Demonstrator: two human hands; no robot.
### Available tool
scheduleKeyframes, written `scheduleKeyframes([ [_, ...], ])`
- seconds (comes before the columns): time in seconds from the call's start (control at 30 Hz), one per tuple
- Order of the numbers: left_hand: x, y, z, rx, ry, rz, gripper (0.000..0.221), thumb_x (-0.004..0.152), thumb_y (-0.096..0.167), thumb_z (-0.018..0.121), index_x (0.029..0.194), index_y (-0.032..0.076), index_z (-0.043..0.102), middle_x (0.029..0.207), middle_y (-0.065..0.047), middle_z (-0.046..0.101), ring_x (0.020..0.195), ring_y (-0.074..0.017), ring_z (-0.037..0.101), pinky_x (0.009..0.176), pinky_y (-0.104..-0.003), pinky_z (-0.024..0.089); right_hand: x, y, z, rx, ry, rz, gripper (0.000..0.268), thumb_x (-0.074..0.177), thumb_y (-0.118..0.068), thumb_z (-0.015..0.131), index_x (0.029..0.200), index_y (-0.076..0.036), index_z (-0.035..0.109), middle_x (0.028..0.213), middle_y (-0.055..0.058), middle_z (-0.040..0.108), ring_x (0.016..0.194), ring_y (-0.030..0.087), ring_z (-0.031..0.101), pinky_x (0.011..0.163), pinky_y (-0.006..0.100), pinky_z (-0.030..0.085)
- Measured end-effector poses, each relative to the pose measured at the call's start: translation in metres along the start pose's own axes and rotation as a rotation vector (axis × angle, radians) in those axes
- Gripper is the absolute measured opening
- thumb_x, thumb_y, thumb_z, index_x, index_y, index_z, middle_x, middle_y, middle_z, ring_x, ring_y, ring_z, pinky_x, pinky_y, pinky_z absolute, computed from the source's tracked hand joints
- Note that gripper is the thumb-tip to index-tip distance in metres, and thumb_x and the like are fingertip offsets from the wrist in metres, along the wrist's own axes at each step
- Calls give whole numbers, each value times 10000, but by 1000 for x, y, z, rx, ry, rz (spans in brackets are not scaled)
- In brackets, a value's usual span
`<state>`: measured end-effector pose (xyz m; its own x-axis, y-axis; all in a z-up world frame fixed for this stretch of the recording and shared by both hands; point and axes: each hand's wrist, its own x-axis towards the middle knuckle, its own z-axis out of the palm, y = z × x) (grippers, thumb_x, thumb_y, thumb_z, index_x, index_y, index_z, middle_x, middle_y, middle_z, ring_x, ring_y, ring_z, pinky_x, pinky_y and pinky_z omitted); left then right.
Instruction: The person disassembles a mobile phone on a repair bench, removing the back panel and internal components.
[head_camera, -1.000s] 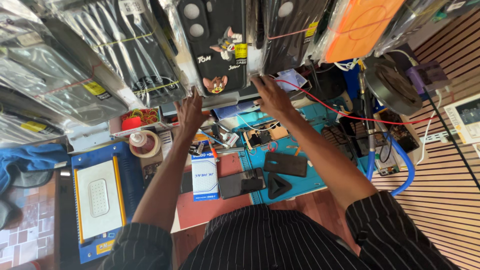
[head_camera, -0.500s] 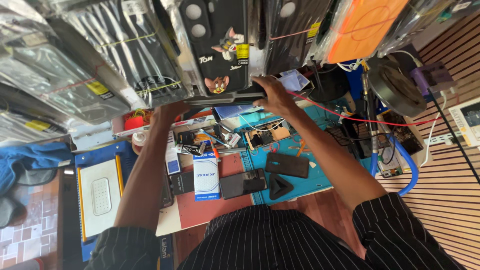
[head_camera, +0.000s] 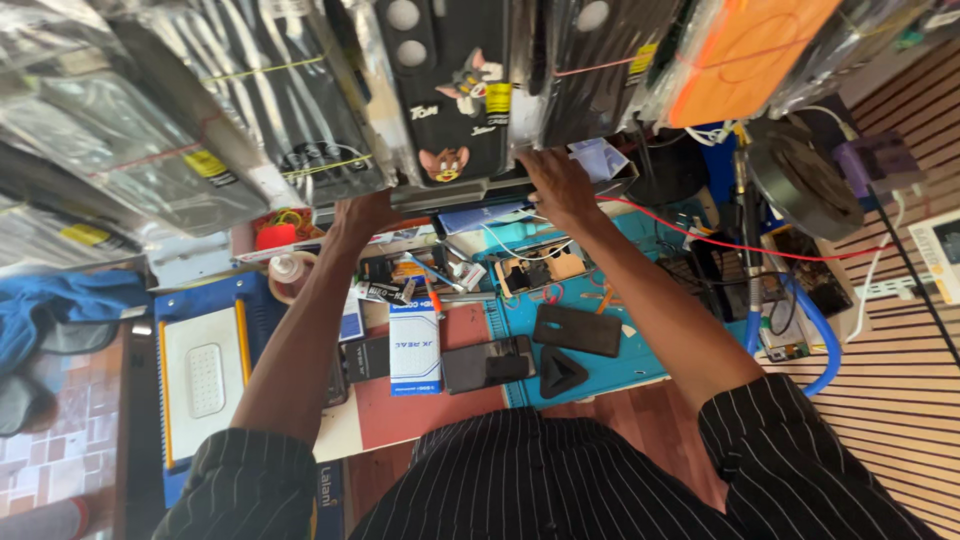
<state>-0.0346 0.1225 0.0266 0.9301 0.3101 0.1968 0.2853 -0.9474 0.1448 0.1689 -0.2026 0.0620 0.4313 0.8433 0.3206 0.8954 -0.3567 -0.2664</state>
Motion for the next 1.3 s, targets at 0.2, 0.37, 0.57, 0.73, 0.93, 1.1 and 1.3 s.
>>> scheduleKeyframes([
  [0.2,-9,3,-19,-94,-152,-139,510,740,344,797,1239,247,762,980,-156,759,884,-367,725,808,-487,594,1,11,11,-13,101,-107,858,678,46,821,1445,-112,471,1304,196,612,1161,417,616,824,507,572],
  [0.37,-30,3,-48,-111,41,-102,578,690,440,908,1178,168,762,1032,-146,765,905,-347,731,780,-486,588,17,36,17,-46,-85,61,860,828,81,730,1589,-152,405,1234,258,611,1044,434,662,806,509,576],
  [0.57,-34,7,-38,-262,68,58,682,687,446,946,1224,98,709,1067,-142,760,974,-331,731,864,-462,581,11,49,-11,151,-172,-43,756,867,-77,793,1557,-146,491,1228,178,671,1150,387,668,955,495,548],
  [0.73,-32,-17,-64,-150,91,186,734,625,462,966,1220,101,734,1130,-182,734,1009,-380,689,867,-476,554,-5,21,-8,94,18,-61,764,736,-116,869,1427,-114,542,1384,166,595,1234,394,568,981,497,501],
  [0.93,-52,-23,-111,-332,162,162,752,646,439,947,1262,94,687,1181,-139,723,1043,-326,694,928,-438,568,5,-7,2,174,-41,-113,804,723,-115,876,1438,-70,512,1345,179,586,1234,415,561,985,512,485],
  [1.1,-53,-10,-100,-201,99,49,642,677,412,964,1226,172,735,1172,-97,743,1021,-298,698,879,-447,557,10,-16,4,-13,15,-26,680,684,-38,848,1306,4,577,1266,179,612,1144,427,607,929,500,522],
  [1.3,-41,-38,-37,-283,-87,-37,462,824,456,903,1181,203,755,1135,-80,765,946,-267,739,814,-421,604,9,-11,-15,-195,5,-75,539,684,-12,844,1168,35,613,1243,180,611,991,404,663,841,510,543],
])
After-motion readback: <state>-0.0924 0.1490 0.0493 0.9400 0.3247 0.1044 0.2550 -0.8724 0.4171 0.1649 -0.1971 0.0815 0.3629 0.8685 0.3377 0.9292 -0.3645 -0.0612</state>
